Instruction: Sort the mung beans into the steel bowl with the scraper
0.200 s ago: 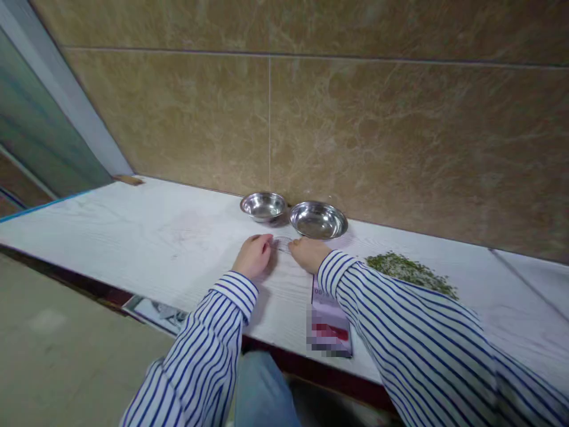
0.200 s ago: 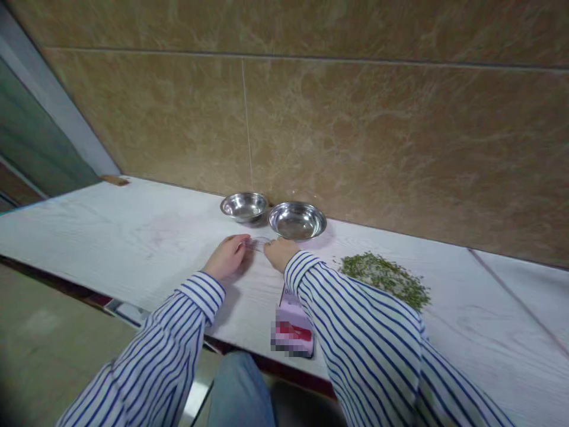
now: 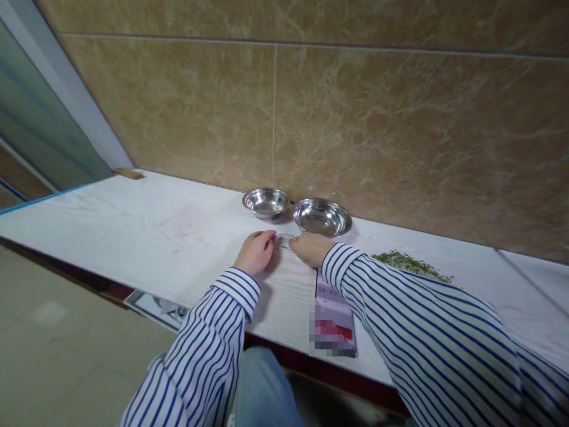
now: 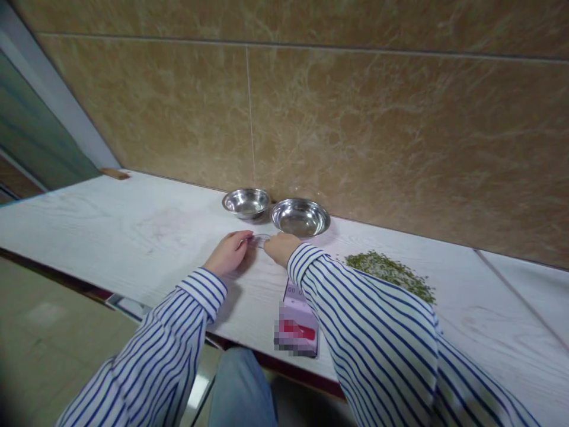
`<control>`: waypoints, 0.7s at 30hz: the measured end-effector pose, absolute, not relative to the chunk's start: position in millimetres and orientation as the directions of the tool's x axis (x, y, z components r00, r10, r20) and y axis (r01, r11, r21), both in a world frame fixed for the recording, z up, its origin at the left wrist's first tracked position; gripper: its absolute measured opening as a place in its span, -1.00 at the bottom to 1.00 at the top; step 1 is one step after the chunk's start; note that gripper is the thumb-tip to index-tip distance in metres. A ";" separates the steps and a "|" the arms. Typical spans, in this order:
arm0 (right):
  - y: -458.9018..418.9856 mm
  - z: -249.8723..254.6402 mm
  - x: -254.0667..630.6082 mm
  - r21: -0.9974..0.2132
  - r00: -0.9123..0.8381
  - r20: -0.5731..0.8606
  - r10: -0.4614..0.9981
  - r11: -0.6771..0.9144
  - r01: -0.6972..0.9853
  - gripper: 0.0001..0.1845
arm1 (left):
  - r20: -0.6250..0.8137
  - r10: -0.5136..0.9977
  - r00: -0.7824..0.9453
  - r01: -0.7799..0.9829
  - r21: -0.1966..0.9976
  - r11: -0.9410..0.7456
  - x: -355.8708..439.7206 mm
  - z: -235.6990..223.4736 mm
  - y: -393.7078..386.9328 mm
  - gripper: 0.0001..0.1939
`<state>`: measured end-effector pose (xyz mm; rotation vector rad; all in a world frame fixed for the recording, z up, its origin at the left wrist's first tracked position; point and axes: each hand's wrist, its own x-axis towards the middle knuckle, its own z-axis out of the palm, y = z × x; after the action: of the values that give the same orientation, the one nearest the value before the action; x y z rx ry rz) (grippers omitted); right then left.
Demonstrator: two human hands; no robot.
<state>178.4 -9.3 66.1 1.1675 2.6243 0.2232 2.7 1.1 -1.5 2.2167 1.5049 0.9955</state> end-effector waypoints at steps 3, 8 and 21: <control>-8.1 65.3 173.9 0.256 -0.663 -0.180 0.727 0.685 0.682 -0.68 | 0.369 0.907 0.202 0.645 0.647 -0.407 -1.5 -5.1 3.1 -0.66; -3.7 59.3 173.2 0.265 -0.688 -0.168 0.706 0.704 0.658 -0.64 | 0.329 0.936 0.123 0.510 0.788 -0.344 -6.5 -9.4 4.6 -0.69; -2.3 62.6 179.4 0.206 -0.687 -0.108 0.718 0.693 0.691 -0.55 | 0.190 0.980 -0.059 0.020 0.982 -0.190 0.9 5.2 1.2 -0.64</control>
<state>179.4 -2.3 62.6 1.1443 2.7214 0.2207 0.9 1.2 5.2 1.3308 1.1688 1.3889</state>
